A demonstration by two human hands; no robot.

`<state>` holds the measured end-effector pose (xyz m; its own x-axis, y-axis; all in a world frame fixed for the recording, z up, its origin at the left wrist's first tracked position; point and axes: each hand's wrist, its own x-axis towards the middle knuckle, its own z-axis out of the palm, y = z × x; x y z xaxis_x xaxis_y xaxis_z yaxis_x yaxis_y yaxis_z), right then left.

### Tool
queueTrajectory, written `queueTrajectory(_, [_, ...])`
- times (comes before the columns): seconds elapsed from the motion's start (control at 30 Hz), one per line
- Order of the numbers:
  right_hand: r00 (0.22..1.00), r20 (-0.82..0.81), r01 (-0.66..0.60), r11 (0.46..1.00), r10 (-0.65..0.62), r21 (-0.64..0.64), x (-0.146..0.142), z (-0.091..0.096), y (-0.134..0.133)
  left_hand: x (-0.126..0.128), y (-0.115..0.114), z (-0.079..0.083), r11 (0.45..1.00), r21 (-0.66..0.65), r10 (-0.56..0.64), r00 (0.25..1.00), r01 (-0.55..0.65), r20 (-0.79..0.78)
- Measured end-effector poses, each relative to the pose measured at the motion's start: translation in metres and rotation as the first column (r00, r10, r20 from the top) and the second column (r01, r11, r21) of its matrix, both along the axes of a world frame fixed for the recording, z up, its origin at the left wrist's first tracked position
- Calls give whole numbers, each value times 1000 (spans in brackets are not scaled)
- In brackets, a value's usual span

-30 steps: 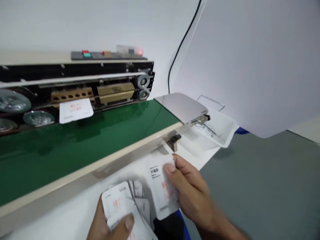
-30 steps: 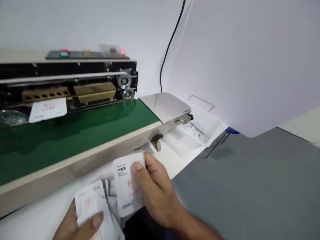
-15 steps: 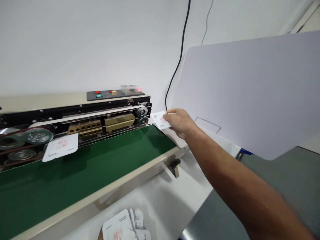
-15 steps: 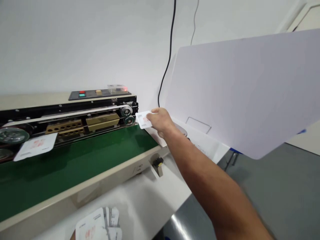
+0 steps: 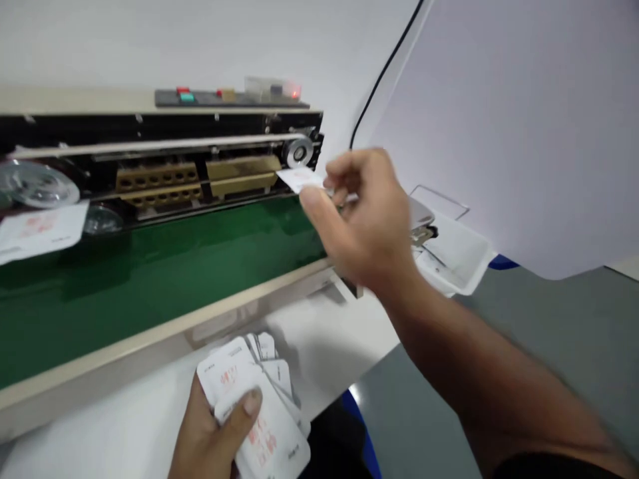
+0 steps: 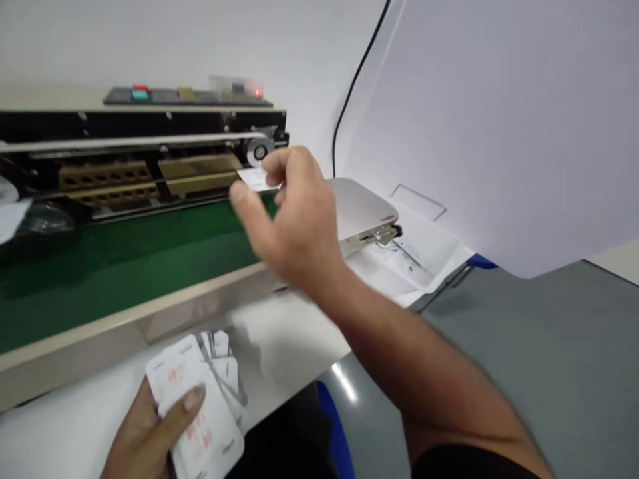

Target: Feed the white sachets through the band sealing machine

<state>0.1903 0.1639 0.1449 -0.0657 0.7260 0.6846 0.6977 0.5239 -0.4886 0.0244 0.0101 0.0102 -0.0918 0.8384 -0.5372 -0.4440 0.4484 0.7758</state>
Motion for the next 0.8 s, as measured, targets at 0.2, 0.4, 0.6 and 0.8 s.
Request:
queueTrajectory(0.2, [857, 143, -417, 829, 495, -372, -18, -84, -123, -3, 6, 7, 999, 9, 45, 998, -44, -47])
queueTrajectory(0.4, [910, -172, -412, 779, 377, -473, -26, -115, -124, 1, 5, 8, 991, 8, 130, 983, -132, 132])
queueTrajectory(0.6, [814, -577, -489, 620, 70, -614, -19, -118, -122, 0, 3, 14, 996, -13, 93, 980, -92, 175])
queueTrajectory(0.8, [574, -809, -732, 364, -126, -576, -9, -113, -106, -2, 5, 15, 1000, -7, 13, 996, -12, 86])
